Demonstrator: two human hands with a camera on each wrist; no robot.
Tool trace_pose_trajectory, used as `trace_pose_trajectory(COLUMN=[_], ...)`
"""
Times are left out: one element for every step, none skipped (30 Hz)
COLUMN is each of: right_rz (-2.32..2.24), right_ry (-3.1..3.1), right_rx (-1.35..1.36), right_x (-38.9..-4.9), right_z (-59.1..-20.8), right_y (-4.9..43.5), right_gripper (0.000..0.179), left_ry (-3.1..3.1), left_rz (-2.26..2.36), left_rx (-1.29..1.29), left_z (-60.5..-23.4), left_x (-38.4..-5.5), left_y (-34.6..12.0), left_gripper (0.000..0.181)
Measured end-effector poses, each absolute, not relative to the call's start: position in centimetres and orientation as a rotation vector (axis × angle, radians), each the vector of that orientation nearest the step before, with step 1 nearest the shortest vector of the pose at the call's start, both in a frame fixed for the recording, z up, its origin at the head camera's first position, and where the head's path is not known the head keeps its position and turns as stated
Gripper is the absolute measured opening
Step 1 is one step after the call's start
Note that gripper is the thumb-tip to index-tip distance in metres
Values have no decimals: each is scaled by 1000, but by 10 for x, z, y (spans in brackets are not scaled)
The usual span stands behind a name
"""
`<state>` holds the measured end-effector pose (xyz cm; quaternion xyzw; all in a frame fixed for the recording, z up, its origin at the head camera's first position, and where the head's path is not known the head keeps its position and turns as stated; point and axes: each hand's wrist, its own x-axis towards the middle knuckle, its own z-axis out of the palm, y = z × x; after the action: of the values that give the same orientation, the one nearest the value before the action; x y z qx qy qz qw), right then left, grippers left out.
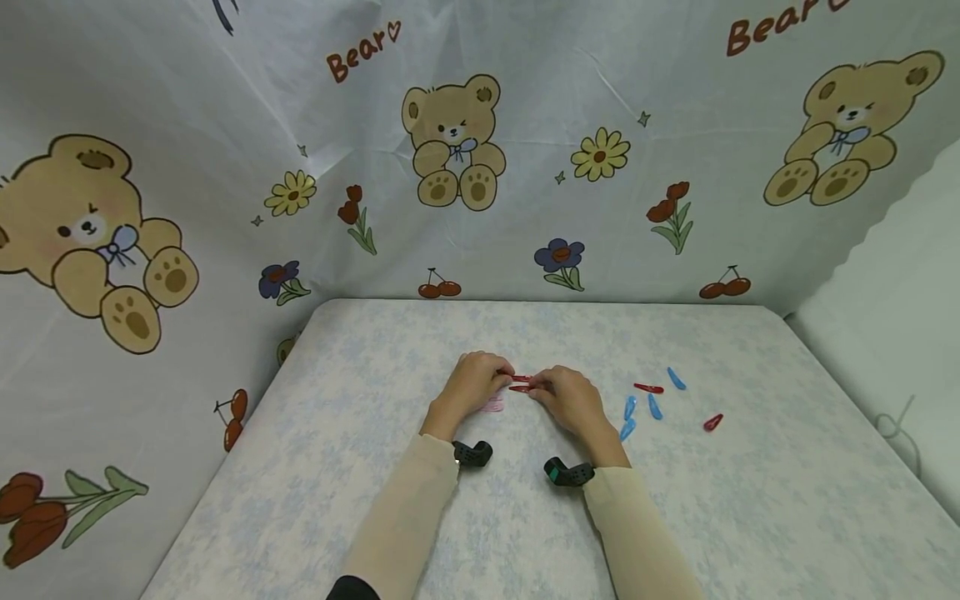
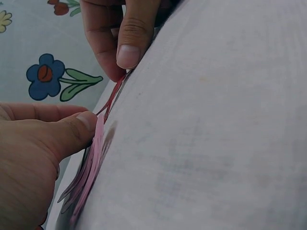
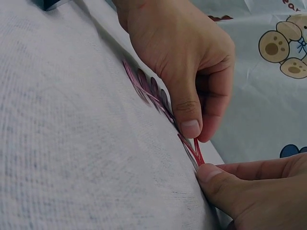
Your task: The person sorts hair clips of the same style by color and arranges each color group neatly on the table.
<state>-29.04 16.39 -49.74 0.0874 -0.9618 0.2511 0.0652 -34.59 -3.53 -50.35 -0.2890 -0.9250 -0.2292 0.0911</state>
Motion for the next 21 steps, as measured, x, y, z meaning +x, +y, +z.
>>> trace_pose_trajectory(right_rz=[759, 762, 765, 767, 767, 768, 772, 773, 776, 771, 767, 764, 759, 753, 747, 737, 732, 727, 728, 730, 728], right_ry=[-2907, -2911, -2915, -2919, -2922, -2925, -2925, -2920, -2910, -2895, -2880, -2858, -2829, -2799, -2775, -2753, -2736, -2722, -2712, -2711, -2711], right_rx=[261, 260, 259, 257, 254, 253, 247, 240, 235, 228, 223, 221, 225, 229, 234, 236, 241, 243, 241, 234, 228], right_x=[-290, -290, -290, -290, -289, -289, -288, -287, -286, -286, -285, -285, -285, -285, -284, -284, -283, -282, -281, -280, -278], right_z=[-497, -497, -497, -496, -496, -496, -496, -495, -494, -493, -491, -490, -488, -487, -485, -484, -482, -481, -479, -478, -477], right_y=[164, 164, 164, 164, 164, 165, 165, 166, 167, 167, 168, 169, 170, 171, 172, 173, 175, 176, 178, 179, 181], right_gripper=[17, 17, 17, 17, 17, 17, 17, 18, 18, 18, 19, 20, 20, 21, 22, 23, 24, 25, 25, 26, 26], left_ry=[-2751, -2755, -2758, -2758, -2760, -2760, -2761, -2756, -2753, -2751, -2748, -2743, -2737, -2732, -2734, -2732, -2730, -2730, -2731, -2736, -2739], left_rz=[-683, -686, -688, -689, -688, -689, -689, -694, -698, -701, -704, -707, -708, -707, -702, -701, -702, -703, -707, -708, -710], left_rx=[-857, -854, -852, -852, -850, -850, -852, -856, -858, -857, -854, -854, -854, -853, -849, -850, -853, -858, -860, -863, -865], left_z=[-504, -504, -504, -504, -504, -504, -504, -504, -503, -503, -502, -501, -501, -500, -500, -500, -501, -501, -502, -502, -503], left_x=[-346, -346, -346, -346, -346, -346, -346, -345, -345, -345, -344, -344, -344, -344, -344, -344, -344, -344, -345, -345, -345], left_y=[-35, -35, -35, -35, -35, -35, -34, -34, -34, -34, -33, -33, -33, -34, -34, -34, -34, -34, -35, -35, -35], left_gripper=[9, 9, 9, 9, 9, 9, 9, 9, 9, 9, 8, 8, 8, 7, 7, 7, 7, 7, 7, 8, 8])
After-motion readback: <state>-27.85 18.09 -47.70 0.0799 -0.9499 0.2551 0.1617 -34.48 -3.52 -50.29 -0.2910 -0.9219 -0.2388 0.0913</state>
